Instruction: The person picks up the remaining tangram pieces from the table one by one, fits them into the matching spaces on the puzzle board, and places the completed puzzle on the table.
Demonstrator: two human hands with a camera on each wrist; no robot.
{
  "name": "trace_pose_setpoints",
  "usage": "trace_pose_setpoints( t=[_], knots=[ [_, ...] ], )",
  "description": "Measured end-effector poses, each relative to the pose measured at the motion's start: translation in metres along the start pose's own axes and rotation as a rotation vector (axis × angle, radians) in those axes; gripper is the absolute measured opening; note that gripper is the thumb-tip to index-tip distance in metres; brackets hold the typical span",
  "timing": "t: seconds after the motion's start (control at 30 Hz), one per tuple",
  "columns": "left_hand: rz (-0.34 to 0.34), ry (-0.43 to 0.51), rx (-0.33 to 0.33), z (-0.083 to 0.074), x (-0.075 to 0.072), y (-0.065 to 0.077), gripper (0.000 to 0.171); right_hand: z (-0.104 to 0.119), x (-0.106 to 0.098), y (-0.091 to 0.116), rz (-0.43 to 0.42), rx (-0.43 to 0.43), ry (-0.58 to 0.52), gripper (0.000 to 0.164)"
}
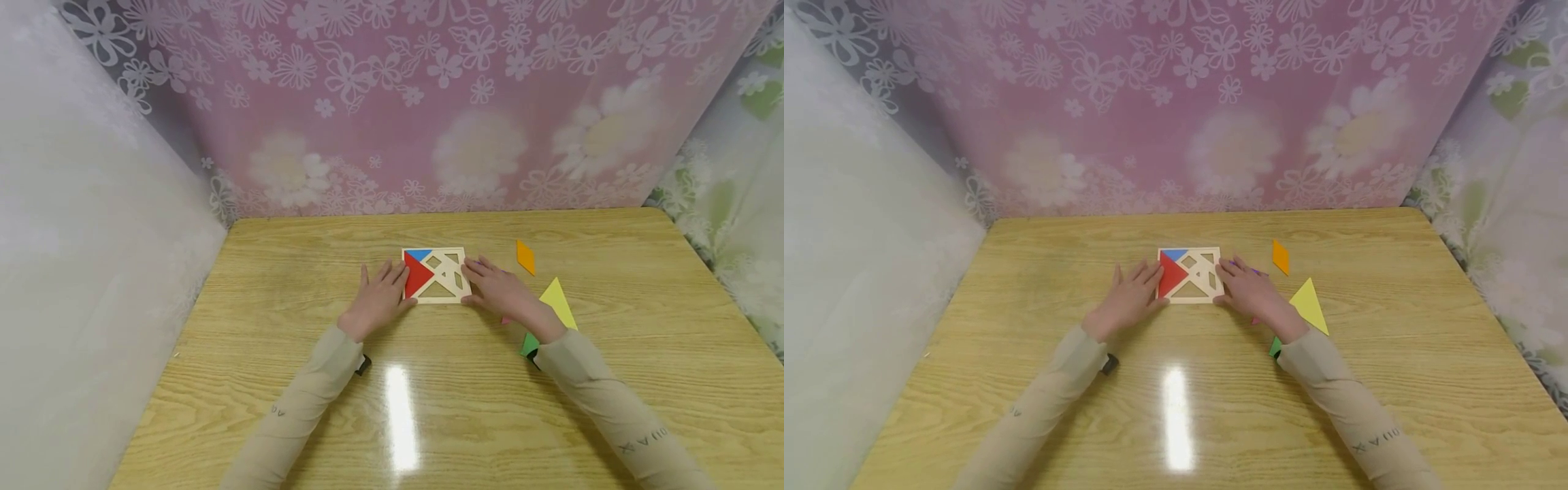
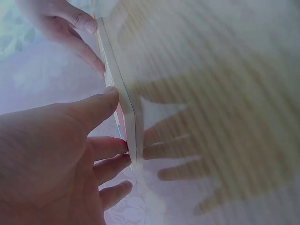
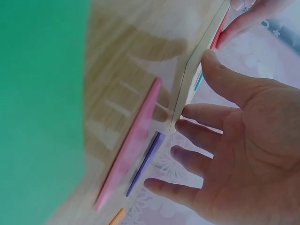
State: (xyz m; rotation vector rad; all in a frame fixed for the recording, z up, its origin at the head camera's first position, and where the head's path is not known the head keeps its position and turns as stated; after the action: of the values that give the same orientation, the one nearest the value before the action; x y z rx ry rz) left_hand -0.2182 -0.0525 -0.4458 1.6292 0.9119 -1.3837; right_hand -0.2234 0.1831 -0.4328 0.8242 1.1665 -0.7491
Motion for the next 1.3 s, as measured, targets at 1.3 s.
trace_pose_setpoints(
  t=[1.3],
  knots=[
    [-0.022, -0.005, -0.004, -0.017, 0.002, 0.026, 0.068, 0.01, 0.009, 0.027, -0.05, -0.001, 0.026, 0.07]
  ],
)
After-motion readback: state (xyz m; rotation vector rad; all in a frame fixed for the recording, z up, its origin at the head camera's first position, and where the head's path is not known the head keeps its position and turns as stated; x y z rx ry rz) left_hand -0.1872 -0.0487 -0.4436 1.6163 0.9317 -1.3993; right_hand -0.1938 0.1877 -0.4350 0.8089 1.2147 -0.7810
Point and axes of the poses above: each hand's wrist, its own y-axis away from the middle knuckle, its own x-axis out of the palm, z = x × y, the point moved 2 cm from there along -y, towards the middle knuckle, and after that the axes turned 2 degrees about -x, right-handed, at the moved point
